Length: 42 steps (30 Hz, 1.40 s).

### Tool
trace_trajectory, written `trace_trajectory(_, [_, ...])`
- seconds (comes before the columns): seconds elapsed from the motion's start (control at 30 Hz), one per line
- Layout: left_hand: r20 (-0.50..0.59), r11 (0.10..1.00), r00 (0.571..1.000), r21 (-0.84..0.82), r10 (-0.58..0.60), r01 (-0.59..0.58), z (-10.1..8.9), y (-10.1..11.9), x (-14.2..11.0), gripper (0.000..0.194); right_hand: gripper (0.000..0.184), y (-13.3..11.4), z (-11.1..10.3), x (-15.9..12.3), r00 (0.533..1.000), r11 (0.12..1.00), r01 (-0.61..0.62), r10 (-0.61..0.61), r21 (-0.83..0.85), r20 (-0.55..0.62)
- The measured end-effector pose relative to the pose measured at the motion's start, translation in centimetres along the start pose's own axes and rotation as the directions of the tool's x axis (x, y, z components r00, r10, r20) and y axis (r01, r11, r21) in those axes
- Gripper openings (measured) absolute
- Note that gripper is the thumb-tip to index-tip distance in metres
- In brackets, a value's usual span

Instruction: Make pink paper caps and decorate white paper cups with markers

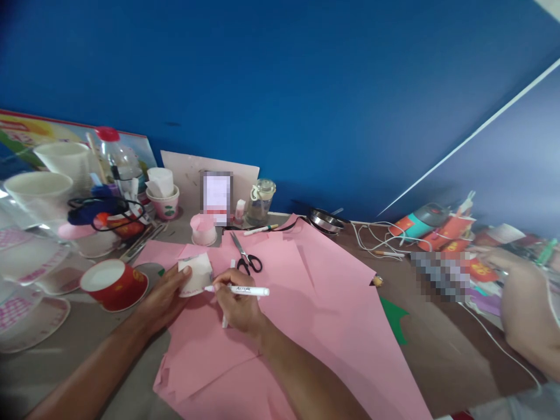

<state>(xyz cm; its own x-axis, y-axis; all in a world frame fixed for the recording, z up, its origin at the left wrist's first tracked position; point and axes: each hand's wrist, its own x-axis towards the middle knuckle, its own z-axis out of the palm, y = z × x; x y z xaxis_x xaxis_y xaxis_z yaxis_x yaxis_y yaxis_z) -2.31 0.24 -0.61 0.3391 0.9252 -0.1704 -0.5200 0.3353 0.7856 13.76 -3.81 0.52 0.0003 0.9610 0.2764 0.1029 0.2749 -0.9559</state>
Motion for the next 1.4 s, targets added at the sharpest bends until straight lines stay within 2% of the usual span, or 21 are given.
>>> trace_trajectory(0.4, [-0.002, 1.0, 1.0, 0.004, 0.013, -0.013, -0.09, -0.18, 0.15, 0.031, 0.013, -0.18, 0.21, 0.07, 0.998, 0.997, 0.054, -0.053, -0.051, 0.023])
trace_trajectory(0.67, [-0.022, 1.0, 1.0, -0.007, 0.004, -0.005, 0.2, 0.05, 0.03, 0.033, 0.014, 0.02, 0.1, -0.04, 1.0, 1.0, 0.006, -0.005, -0.008, 0.01])
trace_trajectory(0.8, [0.0, 1.0, 1.0, 0.0, 0.003, -0.003, -0.05, -0.12, 0.06, 0.029, 0.013, -0.19, 0.22, -0.09, 0.999, 0.999, 0.027, -0.025, -0.032, 0.039])
trace_trajectory(1.07, [0.001, 1.0, 1.0, 0.004, 0.003, -0.003, -0.06, -0.1, 0.05, 0.03, 0.013, -0.17, 0.0, 0.19, 0.999, 0.997, 0.045, -0.044, -0.057, 0.008])
trace_trajectory(1.27, [0.011, 1.0, 1.0, -0.031, -0.005, 0.005, -0.34, -0.18, 0.14, 0.028, 0.014, -0.45, -0.17, 0.2, 0.997, 0.995, -0.055, 0.058, 0.079, -0.046])
trace_trajectory(1.4, [0.027, 0.999, 1.0, -0.032, -0.006, 0.007, -0.48, -0.2, 0.15, 0.026, 0.014, -0.71, -0.15, 0.23, 0.996, 0.993, -0.073, 0.078, 0.093, -0.052])
